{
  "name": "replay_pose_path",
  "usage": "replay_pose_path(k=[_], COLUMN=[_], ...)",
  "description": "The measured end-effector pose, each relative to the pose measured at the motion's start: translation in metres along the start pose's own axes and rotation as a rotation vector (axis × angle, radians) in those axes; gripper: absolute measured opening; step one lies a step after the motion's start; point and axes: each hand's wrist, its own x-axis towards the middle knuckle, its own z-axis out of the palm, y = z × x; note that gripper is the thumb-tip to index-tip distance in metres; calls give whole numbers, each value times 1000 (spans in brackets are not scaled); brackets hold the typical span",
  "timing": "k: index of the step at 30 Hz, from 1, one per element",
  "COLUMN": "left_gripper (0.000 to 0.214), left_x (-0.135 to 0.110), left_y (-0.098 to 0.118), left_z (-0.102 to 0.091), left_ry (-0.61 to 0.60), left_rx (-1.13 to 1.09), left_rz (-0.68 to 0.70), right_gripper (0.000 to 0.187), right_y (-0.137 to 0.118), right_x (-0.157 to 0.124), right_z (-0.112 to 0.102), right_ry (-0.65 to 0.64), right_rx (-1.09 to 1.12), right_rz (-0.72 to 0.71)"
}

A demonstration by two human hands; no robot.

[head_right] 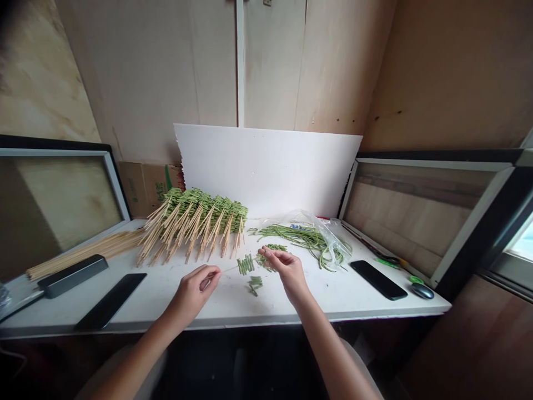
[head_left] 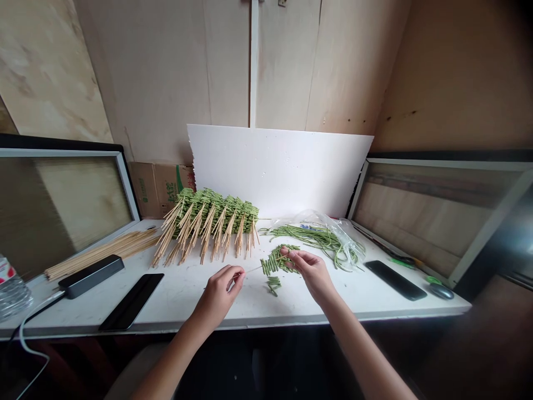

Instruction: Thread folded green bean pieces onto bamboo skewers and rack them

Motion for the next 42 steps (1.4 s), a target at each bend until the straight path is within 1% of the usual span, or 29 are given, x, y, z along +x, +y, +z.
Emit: replay_pose_path(k=[8, 11, 16, 19, 22, 24, 26, 28, 30, 31, 33, 35, 38, 40, 42], left_gripper=[16, 15, 14, 14, 15, 15, 15, 15, 15, 15, 17, 18, 20, 20, 21], left_x=[-2, -3, -2, 0, 2, 2, 2, 2, 2, 2, 2, 2, 2, 2, 2], left_y=[-2, -1, 6, 6, 1, -6, -13, -20, -24, -25, -26, -26, -27, -27, -28], left_z=[2, 5, 4, 2, 2, 2, 3, 4, 4, 4, 3, 3, 4, 5, 5], left_ry=[12, 19, 60, 68, 61, 69, 89, 108, 117, 118, 111, 102, 95, 90, 83], left_rx=[9, 14, 31, 36, 25, 9, -10, -23, -30, -34, -38, -39, -42, -39, -37], left_rz=[22, 36, 45, 29, 1, -26, -55, -80, -95, -99, -103, -104, -106, -107, -108], right_gripper=[32, 30, 31, 32, 37, 41, 40, 31, 21, 17, 9, 7, 10, 11, 14], right_y=[3, 9, 20, 21, 21, 22, 24, 27, 31, 33, 39, 44, 49, 49, 48], right_x=[-5, -7, -11, -11, -6, -3, -1, -1, -4, -6, -9, -11, -11, -10, -8], right_z=[12, 18, 30, 31, 25, 18, 11, 6, 4, 4, 7, 10, 12, 10, 7], right_ry=[60, 59, 101, 89, 80, 48, -11, -119, -232, -271, -293, -277, -260, -249, -224], right_rx=[81, 62, 81, 60, 14, -89, -317, -613, -865, -962, -1105, -1185, -1204, -1165, -1069], right_rz=[2, -6, 20, 34, 15, -19, -51, -91, -147, -169, -184, -171, -185, -213, -211])
